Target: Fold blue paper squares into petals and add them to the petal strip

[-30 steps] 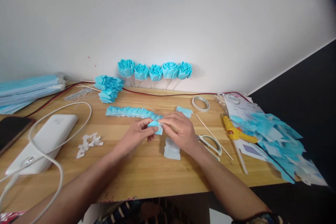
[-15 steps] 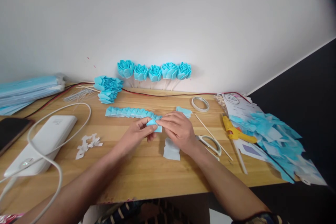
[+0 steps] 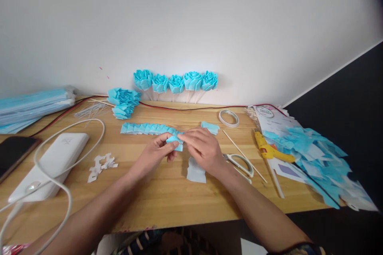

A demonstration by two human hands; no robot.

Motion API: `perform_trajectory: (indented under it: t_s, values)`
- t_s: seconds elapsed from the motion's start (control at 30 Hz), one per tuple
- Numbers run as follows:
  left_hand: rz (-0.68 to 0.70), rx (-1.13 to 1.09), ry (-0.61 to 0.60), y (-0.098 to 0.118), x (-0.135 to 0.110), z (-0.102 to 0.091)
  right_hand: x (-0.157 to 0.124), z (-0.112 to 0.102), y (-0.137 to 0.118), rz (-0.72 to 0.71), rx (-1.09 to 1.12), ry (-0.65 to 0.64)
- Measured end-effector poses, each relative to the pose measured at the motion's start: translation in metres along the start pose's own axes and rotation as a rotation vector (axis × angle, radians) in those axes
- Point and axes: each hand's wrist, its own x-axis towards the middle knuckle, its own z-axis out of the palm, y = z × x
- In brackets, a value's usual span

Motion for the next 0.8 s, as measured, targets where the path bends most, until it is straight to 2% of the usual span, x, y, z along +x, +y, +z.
perform_trajectory:
  t_s: [0.13,0.2,0.27,0.33,0.43,0.6,0.8]
  values:
    - [0.012,0.016,0.028,0.002,0.0,0.0,0.001,-0.003,-0.005,0.398,0.249,0.029]
    - [0.026,0.049,0.028,0.004,0.0,0.001,0.003,-0.005,-0.005,0.547,0.405,-0.043]
    - [0.037,0.086,0.029,0.005,0.0,0.001,0.004,-0.006,-0.005,0.629,0.531,-0.142]
    - [0.041,0.125,0.032,0.005,0.0,0.002,0.005,-0.007,-0.005,0.682,0.614,-0.212]
    - [0.049,0.163,0.033,0.002,0.001,0.002,0.005,-0.006,-0.007,0.734,0.67,-0.24]
    - [0.053,0.193,0.031,0.003,-0.001,0.002,0.006,-0.003,-0.009,0.751,0.652,-0.208]
    - [0.065,0.199,0.023,0.012,-0.004,0.003,0.003,0.001,-0.006,0.708,0.596,-0.146]
